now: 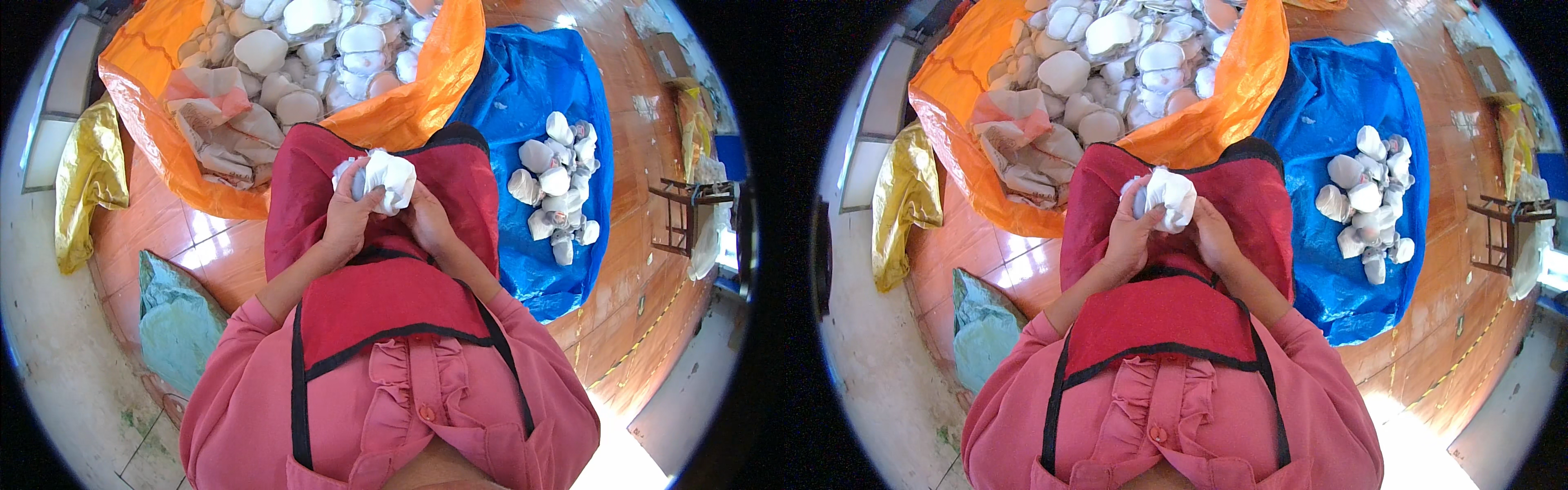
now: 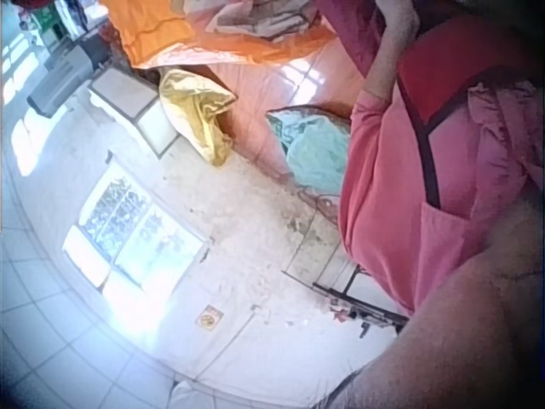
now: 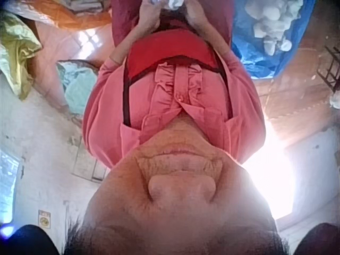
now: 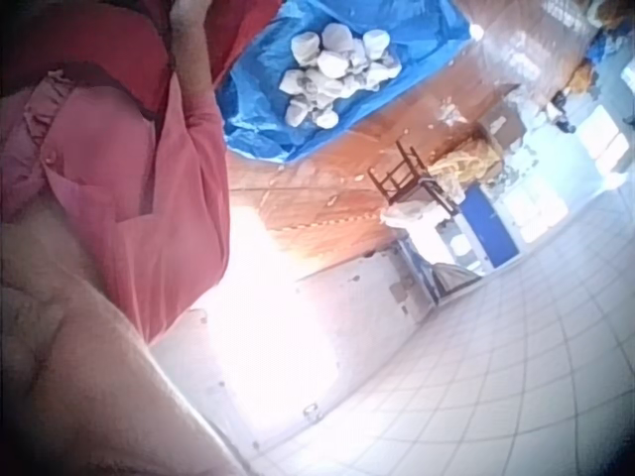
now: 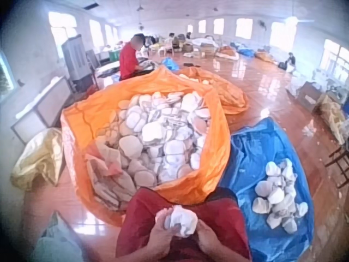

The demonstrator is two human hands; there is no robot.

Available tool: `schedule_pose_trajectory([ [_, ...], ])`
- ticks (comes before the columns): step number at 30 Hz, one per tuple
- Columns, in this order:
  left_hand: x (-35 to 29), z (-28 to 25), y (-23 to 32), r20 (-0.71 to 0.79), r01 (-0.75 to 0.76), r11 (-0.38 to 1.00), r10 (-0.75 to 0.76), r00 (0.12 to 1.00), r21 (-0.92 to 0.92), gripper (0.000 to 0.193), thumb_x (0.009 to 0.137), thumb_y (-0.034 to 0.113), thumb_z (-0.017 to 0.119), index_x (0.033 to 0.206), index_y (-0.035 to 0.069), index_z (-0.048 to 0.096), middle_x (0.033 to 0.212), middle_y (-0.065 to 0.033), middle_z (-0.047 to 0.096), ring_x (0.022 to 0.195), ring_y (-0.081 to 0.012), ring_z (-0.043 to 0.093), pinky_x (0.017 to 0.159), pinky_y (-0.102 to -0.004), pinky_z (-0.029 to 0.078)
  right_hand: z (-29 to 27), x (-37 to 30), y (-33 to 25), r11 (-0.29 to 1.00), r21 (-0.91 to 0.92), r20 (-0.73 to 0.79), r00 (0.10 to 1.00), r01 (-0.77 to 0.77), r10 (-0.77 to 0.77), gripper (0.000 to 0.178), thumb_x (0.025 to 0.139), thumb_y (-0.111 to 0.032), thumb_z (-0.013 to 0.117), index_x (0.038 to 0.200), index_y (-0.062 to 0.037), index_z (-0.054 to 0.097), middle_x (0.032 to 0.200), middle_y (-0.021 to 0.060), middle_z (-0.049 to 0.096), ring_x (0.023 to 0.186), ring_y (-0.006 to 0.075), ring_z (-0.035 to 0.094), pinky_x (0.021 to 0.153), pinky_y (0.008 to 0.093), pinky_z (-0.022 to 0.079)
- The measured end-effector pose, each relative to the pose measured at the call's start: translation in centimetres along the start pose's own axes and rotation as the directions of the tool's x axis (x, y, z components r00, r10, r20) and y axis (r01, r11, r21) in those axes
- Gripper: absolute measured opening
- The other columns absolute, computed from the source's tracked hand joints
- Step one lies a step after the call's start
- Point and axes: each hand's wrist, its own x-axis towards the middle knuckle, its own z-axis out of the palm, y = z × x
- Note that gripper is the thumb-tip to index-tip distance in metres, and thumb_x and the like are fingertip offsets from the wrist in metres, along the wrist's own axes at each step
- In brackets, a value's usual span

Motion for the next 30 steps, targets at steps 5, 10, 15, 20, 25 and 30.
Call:
schedule_pose_trajectory([
  [5,-0.9,0.0,1.2,0.013,0.132,0.989,-0.133,0.991,0.071,0.053,0.089,-0.003,0.059,0.136,0.014,0.043,0.122,-0.0073,0.054,0.096,-0.0177,0.060,0.062,-0.0291,0.056,-0.3,-0.3,-0.1,0.996,-0.078,0.082,0.996,0.029,-0.023,0.017,0.100,-0.023,0.049,0.104,-0.0071,0.053,0.098,0.0044,0.061,0.089,0.0159,0.059,0.082,0.0318,0.050],
  [10,-0.8,0.4,2.3,0.000,0.296,0.950,-0.298,0.955,-0.094,0.047,0.091,0.002,0.059,0.132,0.017,0.042,0.116,-0.0070,0.056,0.090,-0.0177,0.062,0.056,-0.0240,0.054,-0.7,0.0,0.1,0.995,0.096,0.006,1.000,0.019,-0.020,0.015,0.100,-0.021,0.049,0.100,-0.0066,0.053,0.095,0.0043,0.061,0.085,0.0158,0.059,0.081,0.0309,0.049],
  [15,-0.6,-0.2,2.1,-0.063,0.366,0.893,-0.394,0.917,-0.263,0.041,0.093,0.005,0.056,0.129,0.023,0.044,0.119,-0.0050,0.055,0.093,-0.0184,0.059,0.053,-0.0215,0.051,-2.0,0.8,1.5,0.982,-0.187,-0.077,0.997,-0.011,-0.004,0.017,0.100,-0.021,0.050,0.096,-0.0056,0.055,0.089,0.0023,0.059,0.083,0.0121,0.056,0.076,0.0272,0.047],
  [20,0.0,-2.1,1.2,0.191,0.483,0.738,-0.449,0.873,-0.471,0.041,0.094,0.005,0.053,0.129,0.024,0.044,0.119,-0.0041,0.054,0.090,-0.0154,0.058,0.047,-0.0175,0.041,-2.3,1.5,2.2,0.923,-0.385,-0.079,0.996,0.014,-0.048,0.016,0.099,-0.020,0.051,0.095,-0.0052,0.055,0.087,0.0010,0.058,0.080,0.0099,0.053,0.071,0.0261,0.046],
  [25,-0.2,-1.4,2.8,0.310,0.569,0.715,-0.478,0.822,-0.405,0.051,0.091,0.003,0.055,0.136,0.023,0.042,0.118,-0.0026,0.055,0.082,-0.0111,0.057,0.043,-0.0160,0.035,-1.3,1.4,2.1,0.907,-0.402,-0.034,0.988,0.126,-0.152,0.012,0.098,-0.016,0.051,0.094,-0.0051,0.054,0.089,0.0010,0.058,0.081,0.0101,0.054,0.073,0.0259,0.047],
  [30,-0.2,-0.5,3.3,0.267,0.453,0.886,-0.415,0.870,-0.101,0.059,0.089,0.002,0.058,0.141,0.023,0.041,0.117,-0.0003,0.056,0.074,-0.0079,0.054,0.042,-0.0160,0.031,0.3,0.1,1.4,0.895,-0.291,-0.004,0.936,0.336,-0.353,0.008,0.098,-0.013,0.049,0.098,-0.0052,0.053,0.095,0.0014,0.058,0.085,0.0097,0.055,0.076,0.0256,0.047],
])
